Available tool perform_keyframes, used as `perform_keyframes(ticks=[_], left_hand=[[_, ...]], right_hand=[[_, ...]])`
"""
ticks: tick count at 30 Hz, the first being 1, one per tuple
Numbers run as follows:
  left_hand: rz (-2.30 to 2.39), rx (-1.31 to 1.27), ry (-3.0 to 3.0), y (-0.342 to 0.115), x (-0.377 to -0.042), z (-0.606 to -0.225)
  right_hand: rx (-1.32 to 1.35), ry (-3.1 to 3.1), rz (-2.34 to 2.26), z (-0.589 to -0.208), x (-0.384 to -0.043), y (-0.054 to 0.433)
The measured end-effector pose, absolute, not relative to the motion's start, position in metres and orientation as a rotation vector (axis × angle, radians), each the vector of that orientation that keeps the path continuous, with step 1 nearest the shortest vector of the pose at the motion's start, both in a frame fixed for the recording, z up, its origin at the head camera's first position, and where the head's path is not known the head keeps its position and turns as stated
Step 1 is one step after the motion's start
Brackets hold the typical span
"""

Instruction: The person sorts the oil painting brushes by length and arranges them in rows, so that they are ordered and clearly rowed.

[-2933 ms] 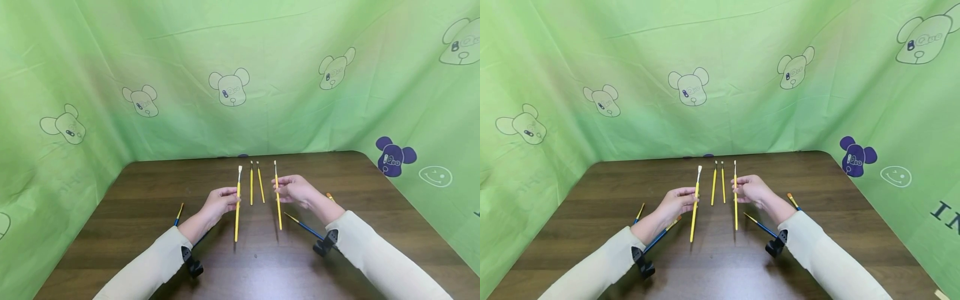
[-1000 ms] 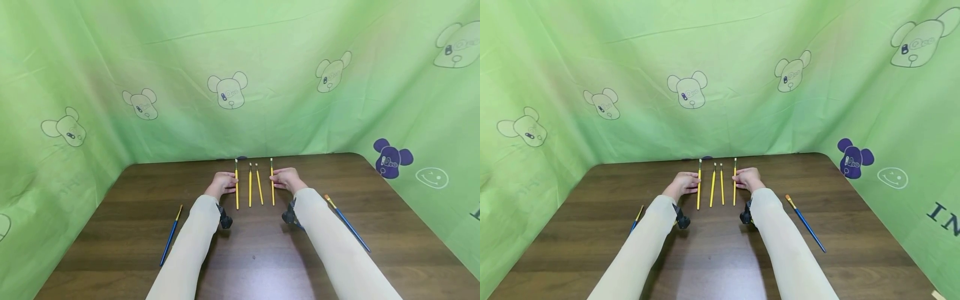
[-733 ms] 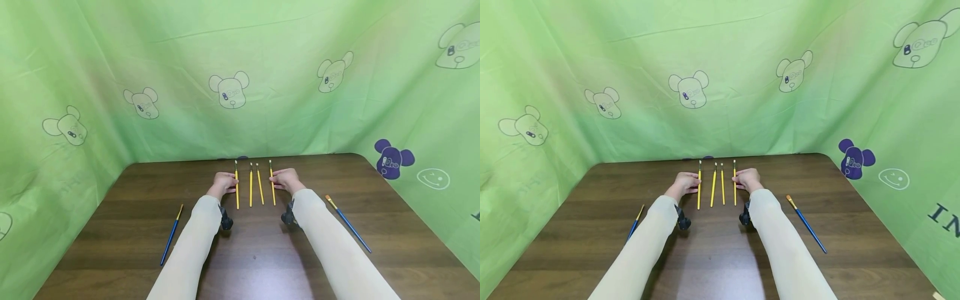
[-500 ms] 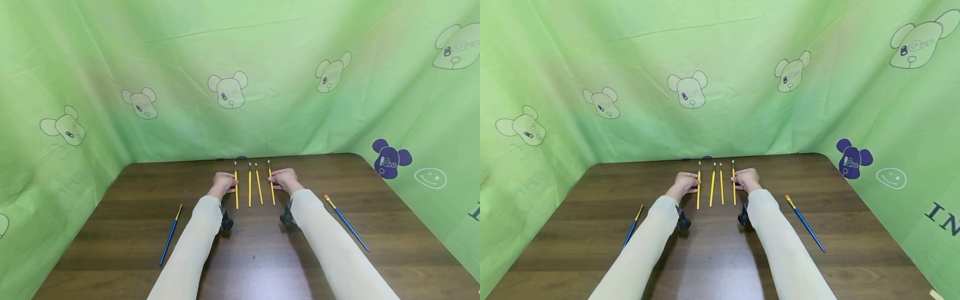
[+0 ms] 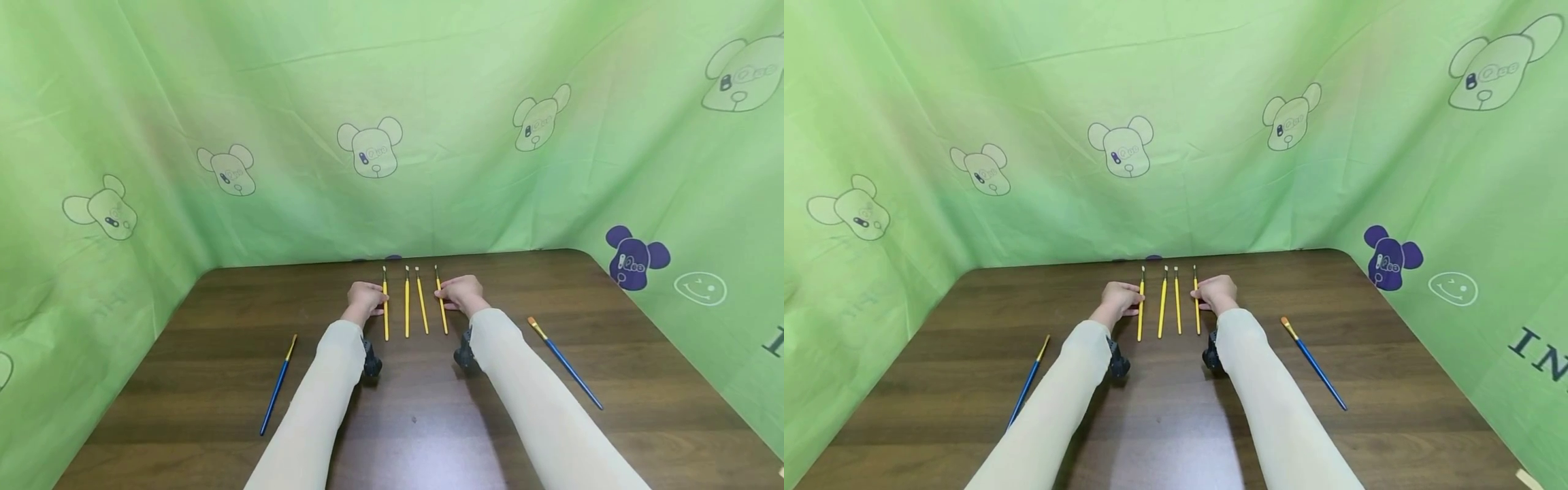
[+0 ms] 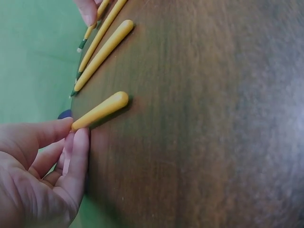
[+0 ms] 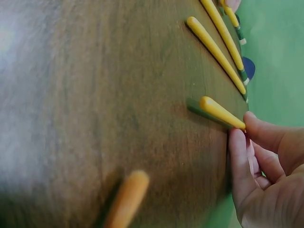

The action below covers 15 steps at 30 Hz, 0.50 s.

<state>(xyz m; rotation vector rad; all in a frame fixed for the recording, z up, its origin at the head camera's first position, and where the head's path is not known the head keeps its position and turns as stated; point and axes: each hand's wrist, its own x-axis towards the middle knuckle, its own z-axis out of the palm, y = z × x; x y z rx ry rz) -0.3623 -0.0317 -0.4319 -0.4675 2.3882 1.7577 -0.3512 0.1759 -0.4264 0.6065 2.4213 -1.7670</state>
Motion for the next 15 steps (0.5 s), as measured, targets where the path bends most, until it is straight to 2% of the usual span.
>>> perform_keyframes(ticks=[15], left_hand=[[1.645, -0.416, 2.499, -0.0306, -0.3604, -0.4307]], right_hand=[[0.593, 2.492, -1.707, -0.4263, -0.3481, 0.1728]])
